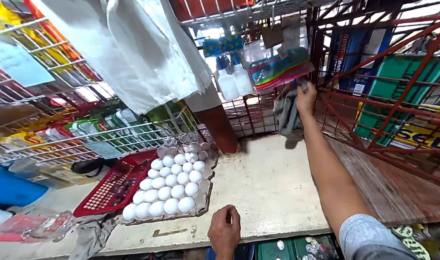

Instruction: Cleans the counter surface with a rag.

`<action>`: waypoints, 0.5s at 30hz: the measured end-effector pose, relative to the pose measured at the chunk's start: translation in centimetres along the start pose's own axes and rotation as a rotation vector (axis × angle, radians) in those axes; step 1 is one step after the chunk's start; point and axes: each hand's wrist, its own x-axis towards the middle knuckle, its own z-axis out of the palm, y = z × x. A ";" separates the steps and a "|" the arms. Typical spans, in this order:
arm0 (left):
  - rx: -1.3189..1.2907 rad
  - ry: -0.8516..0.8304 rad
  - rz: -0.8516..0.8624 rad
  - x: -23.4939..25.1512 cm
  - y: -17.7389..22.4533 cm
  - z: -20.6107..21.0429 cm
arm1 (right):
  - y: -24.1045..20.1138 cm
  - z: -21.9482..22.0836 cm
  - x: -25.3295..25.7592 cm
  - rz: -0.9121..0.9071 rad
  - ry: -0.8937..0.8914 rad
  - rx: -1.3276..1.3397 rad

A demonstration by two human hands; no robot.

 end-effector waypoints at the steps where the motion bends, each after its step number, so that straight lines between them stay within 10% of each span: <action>1: 0.004 0.007 0.002 0.0 0.0 0.0 | -0.5 0.2 1.0 -0.005 -0.007 -0.109; 9: 0.014 0.008 -0.014 -0.1 0.0 0.2 | 0.2 5.1 2.6 -0.043 0.221 -0.163; 15: -0.018 -0.040 -0.027 0.0 0.3 -0.2 | 1.0 -0.6 -0.3 0.054 -0.468 -0.194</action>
